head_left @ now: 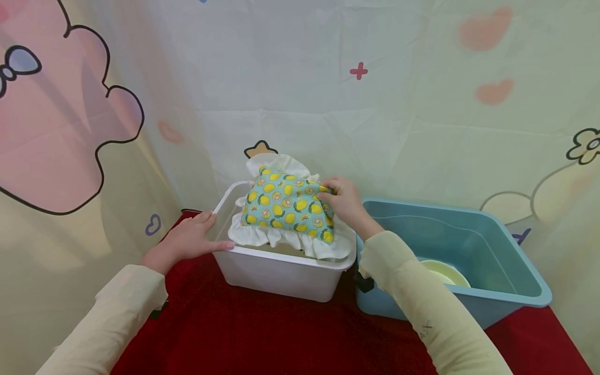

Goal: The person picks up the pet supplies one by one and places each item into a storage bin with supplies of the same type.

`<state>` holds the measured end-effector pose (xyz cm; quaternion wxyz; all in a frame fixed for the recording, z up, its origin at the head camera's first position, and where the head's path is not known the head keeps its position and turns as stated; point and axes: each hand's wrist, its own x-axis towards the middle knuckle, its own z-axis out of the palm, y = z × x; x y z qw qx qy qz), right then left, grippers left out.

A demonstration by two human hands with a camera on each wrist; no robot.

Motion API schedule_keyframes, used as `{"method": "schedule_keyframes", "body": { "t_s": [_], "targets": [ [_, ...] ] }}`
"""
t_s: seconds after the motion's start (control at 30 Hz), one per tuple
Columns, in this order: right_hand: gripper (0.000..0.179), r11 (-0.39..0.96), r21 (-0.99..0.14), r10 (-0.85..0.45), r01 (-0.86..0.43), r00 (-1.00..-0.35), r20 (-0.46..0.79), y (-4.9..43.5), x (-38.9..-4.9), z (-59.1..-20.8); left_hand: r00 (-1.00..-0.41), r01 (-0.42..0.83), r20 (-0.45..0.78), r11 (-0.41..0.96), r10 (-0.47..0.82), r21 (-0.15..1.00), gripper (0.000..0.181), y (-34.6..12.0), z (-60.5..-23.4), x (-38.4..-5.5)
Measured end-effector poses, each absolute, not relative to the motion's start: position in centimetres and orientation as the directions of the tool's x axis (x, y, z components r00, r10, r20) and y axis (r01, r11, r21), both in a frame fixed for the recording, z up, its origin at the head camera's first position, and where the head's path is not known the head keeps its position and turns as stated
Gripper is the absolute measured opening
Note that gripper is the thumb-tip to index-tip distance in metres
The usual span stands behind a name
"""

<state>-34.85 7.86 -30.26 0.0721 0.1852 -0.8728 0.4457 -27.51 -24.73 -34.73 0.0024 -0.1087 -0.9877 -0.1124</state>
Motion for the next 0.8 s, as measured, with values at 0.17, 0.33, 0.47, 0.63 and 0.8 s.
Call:
{"method": "schedule_keyframes", "body": {
  "t_s": [0.17, 0.33, 0.47, 0.63, 0.8],
  "targets": [
    [0.022, 0.549, -0.742, -0.272, -0.384, -0.922, 0.276, 7.5, -34.8, -30.7, -0.978, 0.207, 0.020, 0.953, 0.208, 0.221, 0.105, -24.7, -34.7, -27.6],
    [0.023, 0.551, -0.747, -0.272, -0.372, -0.926, 0.261, 7.3, -34.7, -30.9, -0.978, 0.209, 0.023, 0.954, 0.210, 0.216, 0.104, -24.7, -34.7, -27.6],
    [0.022, 0.556, -0.739, -0.271, -0.380, -0.924, 0.270, 7.1, -34.7, -31.1, -0.979, 0.201, 0.015, 0.954, 0.203, 0.222, 0.105, -24.7, -34.6, -27.6],
    [0.021, 0.551, -0.737, -0.273, -0.391, -0.919, 0.283, 6.8, -34.7, -31.5, -0.980, 0.198, 0.012, 0.954, 0.200, 0.225, 0.106, -24.8, -34.7, -27.6],
    [0.022, 0.568, -0.734, -0.274, -0.373, -0.926, 0.258, 6.2, -34.5, -31.9, -0.981, 0.186, -0.005, 0.955, 0.192, 0.231, 0.107, -24.8, -34.6, -27.5]
  ]
}}
